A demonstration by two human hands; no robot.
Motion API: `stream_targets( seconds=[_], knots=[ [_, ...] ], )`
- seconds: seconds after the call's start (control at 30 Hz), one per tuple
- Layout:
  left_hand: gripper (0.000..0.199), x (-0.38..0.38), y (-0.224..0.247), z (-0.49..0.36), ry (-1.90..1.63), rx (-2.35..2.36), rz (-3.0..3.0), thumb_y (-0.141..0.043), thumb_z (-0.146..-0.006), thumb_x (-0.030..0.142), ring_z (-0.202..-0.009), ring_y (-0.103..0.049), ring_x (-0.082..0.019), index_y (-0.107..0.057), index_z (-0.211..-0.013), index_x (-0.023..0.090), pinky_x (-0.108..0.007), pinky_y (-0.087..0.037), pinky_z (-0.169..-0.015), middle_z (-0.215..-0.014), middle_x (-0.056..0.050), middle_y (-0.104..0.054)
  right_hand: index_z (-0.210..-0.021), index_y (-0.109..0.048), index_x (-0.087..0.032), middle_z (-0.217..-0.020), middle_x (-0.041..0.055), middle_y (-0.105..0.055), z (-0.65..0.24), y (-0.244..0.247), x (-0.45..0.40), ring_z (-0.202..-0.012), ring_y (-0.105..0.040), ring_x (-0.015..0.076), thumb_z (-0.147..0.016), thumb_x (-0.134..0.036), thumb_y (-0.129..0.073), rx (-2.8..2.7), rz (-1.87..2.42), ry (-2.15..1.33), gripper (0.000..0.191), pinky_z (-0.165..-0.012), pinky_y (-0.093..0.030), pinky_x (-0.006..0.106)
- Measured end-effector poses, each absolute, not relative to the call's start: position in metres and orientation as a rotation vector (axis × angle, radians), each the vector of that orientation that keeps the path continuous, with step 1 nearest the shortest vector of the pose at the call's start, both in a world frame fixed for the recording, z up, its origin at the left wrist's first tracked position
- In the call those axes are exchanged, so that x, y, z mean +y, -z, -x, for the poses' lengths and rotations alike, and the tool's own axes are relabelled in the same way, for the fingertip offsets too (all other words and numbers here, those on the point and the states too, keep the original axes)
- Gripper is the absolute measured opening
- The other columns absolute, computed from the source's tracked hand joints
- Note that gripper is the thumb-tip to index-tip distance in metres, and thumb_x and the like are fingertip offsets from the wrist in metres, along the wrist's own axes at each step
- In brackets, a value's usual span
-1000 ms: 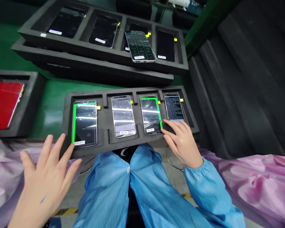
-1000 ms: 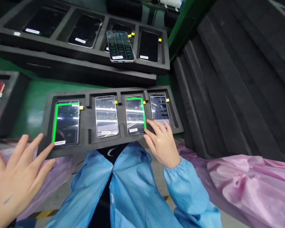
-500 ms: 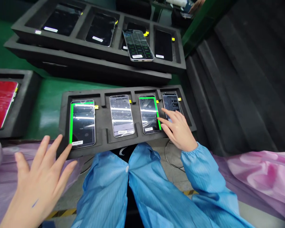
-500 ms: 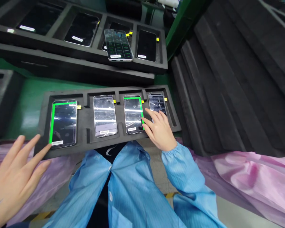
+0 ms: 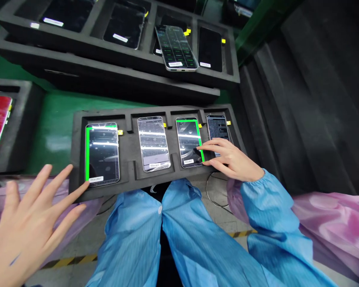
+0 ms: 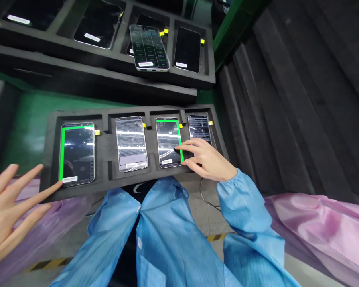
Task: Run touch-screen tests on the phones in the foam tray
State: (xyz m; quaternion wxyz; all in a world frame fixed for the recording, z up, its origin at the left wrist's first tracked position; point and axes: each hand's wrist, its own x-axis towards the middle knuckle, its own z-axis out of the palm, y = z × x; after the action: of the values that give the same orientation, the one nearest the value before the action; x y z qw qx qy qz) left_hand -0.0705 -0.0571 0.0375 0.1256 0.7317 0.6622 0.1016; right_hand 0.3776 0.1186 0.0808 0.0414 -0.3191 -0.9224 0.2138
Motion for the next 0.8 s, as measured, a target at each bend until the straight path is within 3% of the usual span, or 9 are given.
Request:
stream_targets(
  seconds=[0.33,0.47,0.57,0.67,0.8],
  knots=[
    [0.066,-0.039,-0.039,0.089,-0.440,1.675,-2.306,-0.052,-0.087,0.037,-0.156,-0.024,-0.033,-0.036,-0.146,0.061,-0.066,-0.008,-0.126,-0.166,0.015,-0.028,-0.091,-0.082,-0.028,-0.136,0.0017,-0.069,-0.384,-0.066,0.131,-0.130,-0.054,0.0260,-0.103,-0.028,-0.042,-2.749,0.854,-0.828,0.042,-0.111,-0.046,0.055],
    [0.043,-0.031,-0.041,0.092,-0.465,1.588,-2.396,-0.054,-0.090,0.034,-0.155,-0.029,-0.032,-0.066,-0.131,0.042,-0.067,-0.011,-0.126,-0.159,0.000,-0.045,-0.098,-0.082,-0.029,-0.141,0.0020,-0.066,-0.392,-0.059,0.126,-0.132,-0.054,0.0284,-0.102,-0.026,-0.044,-2.720,0.847,-0.782,0.038,-0.118,-0.038,0.060],
    [0.033,-0.029,-0.043,0.093,-0.460,1.608,-2.377,-0.055,-0.094,0.044,-0.155,-0.031,-0.029,-0.073,-0.118,0.032,-0.063,-0.013,-0.127,-0.150,-0.008,-0.057,-0.105,-0.081,-0.032,-0.143,0.0008,-0.064,-0.399,-0.054,0.124,-0.132,-0.055,0.0294,-0.101,-0.026,-0.047,-2.698,0.876,-0.735,0.034,-0.120,-0.036,0.061],
    [0.042,-0.030,-0.041,0.094,-0.465,1.635,-2.288,-0.054,-0.093,0.059,-0.154,-0.032,-0.029,-0.072,-0.120,0.032,-0.064,-0.010,-0.127,-0.149,-0.007,-0.059,-0.110,-0.080,-0.032,-0.147,0.0002,-0.061,-0.405,-0.048,0.126,-0.132,-0.054,0.0294,-0.100,-0.025,-0.049,-2.687,0.805,-0.723,0.033,-0.121,-0.035,0.060],
    [0.045,-0.032,-0.035,0.097,-0.530,1.585,-2.267,-0.051,-0.094,0.062,-0.155,-0.030,-0.030,-0.068,-0.128,0.037,-0.065,-0.007,-0.127,-0.154,-0.002,-0.053,-0.112,-0.079,-0.030,-0.152,0.0012,-0.056,-0.407,-0.044,0.128,-0.135,-0.051,0.0298,-0.099,-0.022,-0.048,-2.707,0.769,-0.726,0.034,-0.123,-0.031,0.059]
  ],
)
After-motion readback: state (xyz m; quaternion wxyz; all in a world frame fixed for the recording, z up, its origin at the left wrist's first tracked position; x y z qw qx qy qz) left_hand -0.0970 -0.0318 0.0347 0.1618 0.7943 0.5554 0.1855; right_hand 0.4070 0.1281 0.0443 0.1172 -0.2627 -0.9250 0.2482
